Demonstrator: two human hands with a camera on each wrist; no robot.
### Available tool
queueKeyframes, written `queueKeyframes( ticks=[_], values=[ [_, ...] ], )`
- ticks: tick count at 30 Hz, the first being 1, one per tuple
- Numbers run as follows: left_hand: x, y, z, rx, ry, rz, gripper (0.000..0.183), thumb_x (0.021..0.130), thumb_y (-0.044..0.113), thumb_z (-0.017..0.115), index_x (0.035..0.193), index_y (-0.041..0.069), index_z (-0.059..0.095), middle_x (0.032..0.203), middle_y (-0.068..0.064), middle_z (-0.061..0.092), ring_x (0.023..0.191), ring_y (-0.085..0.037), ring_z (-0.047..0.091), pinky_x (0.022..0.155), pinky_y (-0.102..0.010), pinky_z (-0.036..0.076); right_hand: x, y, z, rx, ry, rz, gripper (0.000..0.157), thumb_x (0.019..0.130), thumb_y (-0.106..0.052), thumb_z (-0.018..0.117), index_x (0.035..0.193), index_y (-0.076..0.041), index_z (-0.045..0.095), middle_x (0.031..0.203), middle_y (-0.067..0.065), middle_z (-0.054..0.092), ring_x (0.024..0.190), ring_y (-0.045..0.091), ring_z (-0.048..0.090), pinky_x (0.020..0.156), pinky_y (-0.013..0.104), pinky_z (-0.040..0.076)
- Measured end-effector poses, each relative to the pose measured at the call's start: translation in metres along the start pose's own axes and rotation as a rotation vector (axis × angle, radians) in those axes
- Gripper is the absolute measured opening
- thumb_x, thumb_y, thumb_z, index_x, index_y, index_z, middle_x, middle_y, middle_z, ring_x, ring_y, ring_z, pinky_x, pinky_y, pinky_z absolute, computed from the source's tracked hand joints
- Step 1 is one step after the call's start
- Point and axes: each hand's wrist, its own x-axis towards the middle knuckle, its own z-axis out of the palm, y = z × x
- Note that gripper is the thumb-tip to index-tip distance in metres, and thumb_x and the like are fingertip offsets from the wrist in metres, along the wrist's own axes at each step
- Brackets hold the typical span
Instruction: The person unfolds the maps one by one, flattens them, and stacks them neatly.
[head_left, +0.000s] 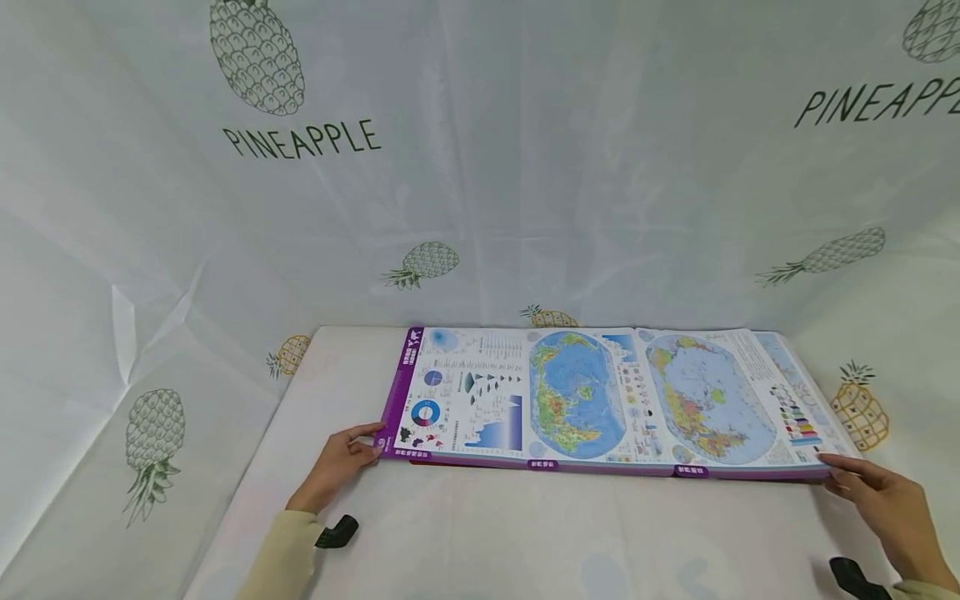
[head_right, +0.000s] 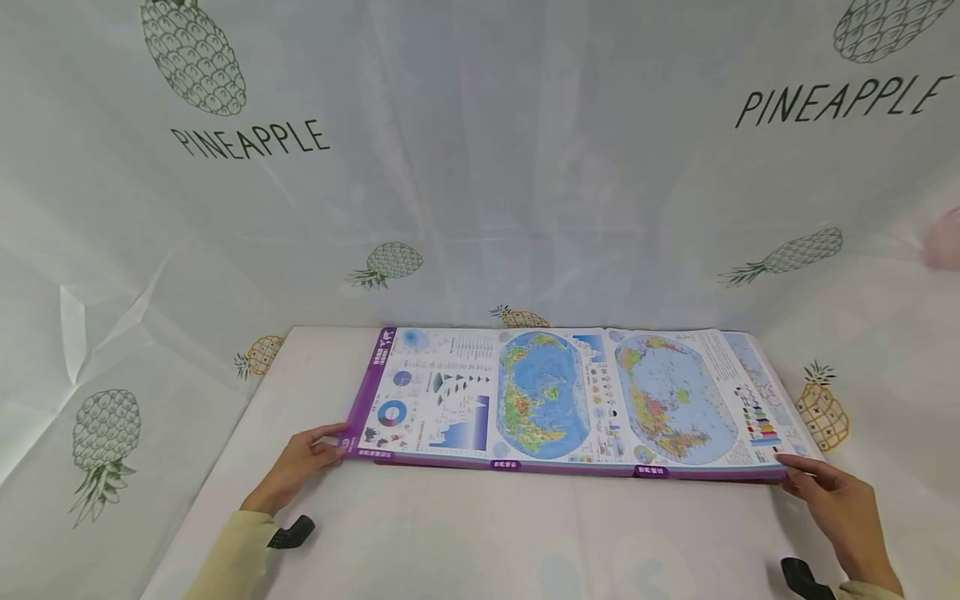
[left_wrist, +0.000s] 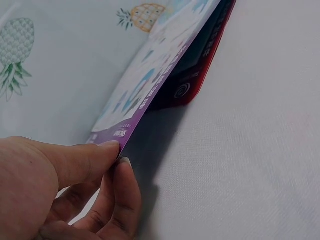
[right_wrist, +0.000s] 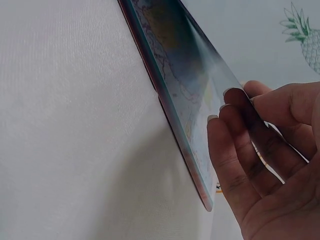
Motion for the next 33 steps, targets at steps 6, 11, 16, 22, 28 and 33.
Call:
queueKeyframes(
  ticks=[6,11,16,22,28,33],
  values=[
    [-0.001,-0.002,0.005,-0.018,-0.003,0.006,0.044,0.101,-0.003,0.065,0.144,-0.003,0.061,0.130,-0.022,0.065,0.087,-0.018,0.066,0.078,-0.024,0.057,-0.002,-0.002,0.001,-0.054,0.025,0.002,0.034,0.106,0.001,0.048,0.128,0.025,0.057,0.086,-0.016,0.064,0.068,-0.009,0.060,0.060,0.015,0.053],
    [-0.001,-0.003,0.010,0.000,0.005,0.001,0.044,0.100,-0.002,0.066,0.144,-0.002,0.061,0.130,-0.021,0.064,0.086,-0.018,0.067,0.076,-0.024,0.056,0.001,0.002,0.000,-0.084,0.029,0.024,0.035,0.106,0.000,0.047,0.130,0.025,0.057,0.086,-0.006,0.068,0.066,-0.010,0.058,0.056,0.016,0.053],
    [-0.002,-0.001,0.013,0.012,0.012,0.008,0.045,0.100,-0.003,0.067,0.144,-0.003,0.062,0.130,-0.021,0.064,0.084,-0.020,0.066,0.073,-0.025,0.055,0.002,0.002,0.000,-0.128,0.038,0.052,0.037,0.105,0.001,0.047,0.134,0.024,0.054,0.101,0.030,0.070,0.063,-0.010,0.056,0.053,0.018,0.051],
    [0.001,0.001,0.017,0.033,0.004,0.031,0.044,0.099,-0.002,0.068,0.143,-0.002,0.063,0.128,-0.019,0.064,0.083,-0.019,0.064,0.071,-0.024,0.053,0.000,-0.001,-0.004,-0.160,0.045,0.034,0.036,0.105,-0.001,0.049,0.131,0.023,0.056,0.093,0.024,0.073,0.061,-0.011,0.055,0.053,0.015,0.048],
    [0.003,0.007,0.023,0.119,0.024,0.070,0.043,0.097,-0.001,0.071,0.140,-0.001,0.065,0.125,-0.017,0.066,0.084,-0.017,0.062,0.068,-0.025,0.051,0.002,-0.001,-0.004,-0.195,0.062,0.074,0.038,0.104,-0.002,0.049,0.134,0.021,0.056,0.097,0.029,0.071,0.059,-0.010,0.052,0.053,0.019,0.045],
    [0.005,0.006,0.026,0.189,0.051,0.105,0.042,0.095,-0.001,0.075,0.136,-0.001,0.068,0.121,-0.015,0.068,0.084,-0.017,0.063,0.068,-0.025,0.052,0.003,0.002,-0.002,-0.218,0.095,0.088,0.038,0.104,-0.002,0.051,0.134,0.020,0.056,0.099,0.033,0.070,0.057,-0.005,0.053,0.051,0.020,0.046]
  ],
)
